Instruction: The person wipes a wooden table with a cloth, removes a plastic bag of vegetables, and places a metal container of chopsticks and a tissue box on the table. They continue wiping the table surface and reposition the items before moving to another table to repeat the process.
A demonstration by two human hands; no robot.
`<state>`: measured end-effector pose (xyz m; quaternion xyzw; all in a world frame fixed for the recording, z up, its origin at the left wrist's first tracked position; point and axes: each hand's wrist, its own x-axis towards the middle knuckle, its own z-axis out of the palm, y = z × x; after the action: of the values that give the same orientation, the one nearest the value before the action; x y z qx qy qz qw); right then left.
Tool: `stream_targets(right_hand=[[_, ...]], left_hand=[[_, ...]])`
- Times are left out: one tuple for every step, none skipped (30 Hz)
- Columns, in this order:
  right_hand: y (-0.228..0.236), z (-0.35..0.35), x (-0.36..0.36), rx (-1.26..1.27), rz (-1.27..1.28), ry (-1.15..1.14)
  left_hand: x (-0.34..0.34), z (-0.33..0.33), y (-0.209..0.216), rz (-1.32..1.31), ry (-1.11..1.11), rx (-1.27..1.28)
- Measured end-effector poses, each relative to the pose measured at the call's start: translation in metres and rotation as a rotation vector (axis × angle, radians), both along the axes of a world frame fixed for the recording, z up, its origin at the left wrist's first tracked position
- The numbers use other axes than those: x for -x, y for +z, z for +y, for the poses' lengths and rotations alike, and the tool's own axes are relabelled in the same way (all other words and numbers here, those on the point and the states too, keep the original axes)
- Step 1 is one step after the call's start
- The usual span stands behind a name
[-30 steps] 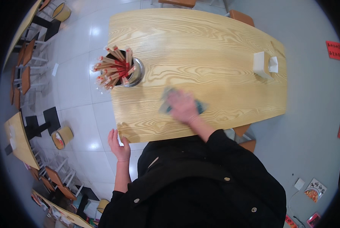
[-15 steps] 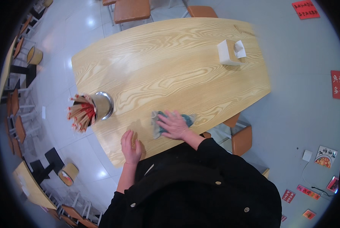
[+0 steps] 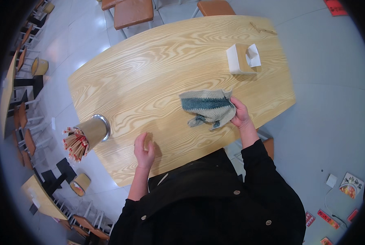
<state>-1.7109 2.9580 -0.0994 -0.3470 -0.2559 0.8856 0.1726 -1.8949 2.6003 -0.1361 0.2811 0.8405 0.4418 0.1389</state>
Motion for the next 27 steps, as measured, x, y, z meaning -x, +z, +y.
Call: stream_targets(right_hand=[[-0.002,0.007,0.001,-0.131,-0.094,-0.009],[-0.006,0.011,0.005,-0.282,-0.113,0.017],[-0.012,0.013,0.009,-0.686,-0.365,-0.004],[-0.019,0.011,0.016,-1.114,-0.538,0.016],[-0.025,0.005,0.023,-1.509,-0.714,-0.053],[-0.031,-0.002,0.029,-1.718,-0.833,0.304],[-0.038,-0.019,0.038,-1.873,-0.958,0.611],[-0.044,-0.038,0.047,-1.898,-0.838,0.659],[-0.050,-0.052,0.054,-1.783,-0.776,0.820],[-0.054,-0.065,0.058,-1.815,-0.831,0.778],[-0.056,-0.077,0.056,-1.843,-0.816,0.697],[-0.058,-0.083,0.051,-1.802,-0.739,0.810],[-0.057,-0.089,0.044,-1.799,-0.632,0.849],[-0.056,-0.086,0.032,-1.767,-0.534,0.944],[-0.055,-0.079,0.017,-1.689,-0.481,0.986],[-0.054,-0.065,0.000,-1.739,-0.643,0.948],[-0.055,-0.047,-0.016,-1.715,-0.699,0.913],[-0.055,-0.023,-0.038,-1.684,-0.843,0.784],[-0.059,0.007,-0.054,-1.741,-0.999,0.639],[-0.062,0.035,-0.074,-1.773,-1.198,0.558],[-0.067,0.061,-0.089,-1.816,-1.432,0.477],[-0.072,0.088,-0.103,-1.816,-1.445,0.340],[-0.077,0.107,-0.112,-1.723,-1.491,0.162],[-0.081,0.120,-0.116,-1.762,-1.498,0.223],[-0.083,0.126,-0.118,-1.756,-1.534,0.217],[-0.084,0.126,-0.116,-1.693,-1.581,0.267],[-0.082,0.120,-0.112,-1.718,-1.515,0.238]], left_hand=[[-0.006,0.014,-0.002,-0.046,0.030,-0.015],[-0.011,0.027,-0.005,-0.104,0.063,-0.031],[-0.015,0.040,-0.008,-0.120,0.079,-0.079],[-0.018,0.050,-0.009,-0.113,0.088,-0.077],[-0.020,0.059,-0.012,-0.124,0.101,-0.081],[-0.024,0.066,-0.013,-0.161,0.122,-0.099],[-0.026,0.072,-0.013,-0.139,0.119,-0.083],[-0.026,0.077,-0.014,-0.142,0.119,-0.085],[-0.027,0.085,-0.015,-0.160,0.124,-0.096],[-0.027,0.090,-0.016,-0.185,0.100,-0.114],[-0.026,0.095,-0.015,-0.158,0.073,-0.103],[-0.026,0.100,-0.015,-0.152,0.066,-0.111],[-0.026,0.104,-0.013,-0.137,0.034,-0.092],[-0.025,0.109,-0.013,-0.130,0.014,-0.092],[-0.023,0.114,-0.013,-0.146,0.010,-0.103],[-0.023,0.117,-0.012,-0.106,-0.025,-0.083],[-0.021,0.119,-0.011,-0.088,-0.050,-0.066],[-0.020,0.121,-0.011,-0.078,-0.060,-0.056],[-0.019,0.123,-0.010,-0.049,-0.089,-0.048],[-0.019,0.124,-0.010,-0.033,-0.109,-0.043],[-0.019,0.125,-0.009,-0.025,-0.126,-0.050],[-0.020,0.126,-0.008,-0.005,-0.144,-0.035],[-0.020,0.126,-0.006,0.002,-0.164,-0.024],[-0.021,0.128,-0.005,-0.007,-0.171,-0.013],[-0.023,0.130,-0.004,0.002,-0.190,-0.032],[-0.024,0.133,-0.002,-0.005,-0.201,-0.052],[-0.025,0.138,-0.001,-0.027,-0.210,-0.090]])
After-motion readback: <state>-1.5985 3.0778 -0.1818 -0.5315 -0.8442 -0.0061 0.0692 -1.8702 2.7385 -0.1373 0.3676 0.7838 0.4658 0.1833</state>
